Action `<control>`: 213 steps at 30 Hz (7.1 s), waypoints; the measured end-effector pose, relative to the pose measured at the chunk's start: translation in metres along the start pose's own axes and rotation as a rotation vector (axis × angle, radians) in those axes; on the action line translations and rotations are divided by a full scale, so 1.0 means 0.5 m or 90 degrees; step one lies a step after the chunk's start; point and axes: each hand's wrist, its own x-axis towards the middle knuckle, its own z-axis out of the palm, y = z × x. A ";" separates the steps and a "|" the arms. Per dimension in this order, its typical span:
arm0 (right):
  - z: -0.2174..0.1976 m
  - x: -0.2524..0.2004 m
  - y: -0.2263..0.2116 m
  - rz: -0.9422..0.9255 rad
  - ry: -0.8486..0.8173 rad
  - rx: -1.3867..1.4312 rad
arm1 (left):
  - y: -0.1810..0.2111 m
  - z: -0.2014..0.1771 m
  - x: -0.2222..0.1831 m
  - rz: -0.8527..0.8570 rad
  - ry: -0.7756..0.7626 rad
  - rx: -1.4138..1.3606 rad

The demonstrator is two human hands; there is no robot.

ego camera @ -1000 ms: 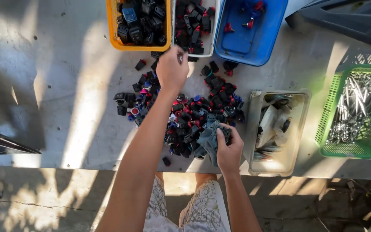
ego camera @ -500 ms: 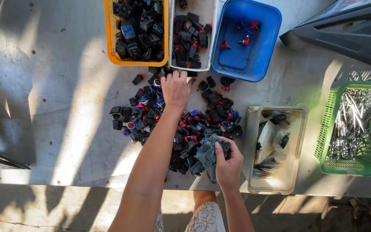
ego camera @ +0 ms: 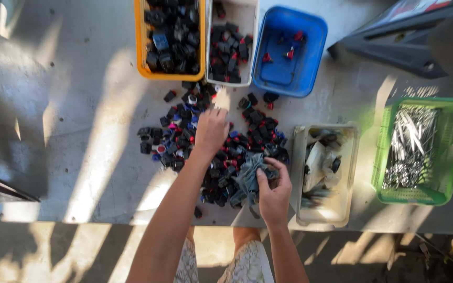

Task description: Sorting and cleaning various motorcycle fairing bolts and clips on a workspace table.

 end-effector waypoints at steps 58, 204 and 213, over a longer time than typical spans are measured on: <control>-0.126 -0.371 -0.448 -0.330 -0.107 0.115 | 0.363 -0.953 -0.215 -0.421 -0.062 -0.819; -0.154 -0.325 -0.474 -0.419 -0.158 0.054 | 0.359 -0.857 -0.162 -0.463 0.053 -0.888; -0.157 -0.349 -0.490 -0.401 -0.015 0.109 | 0.374 -0.881 -0.133 -0.384 0.049 -0.846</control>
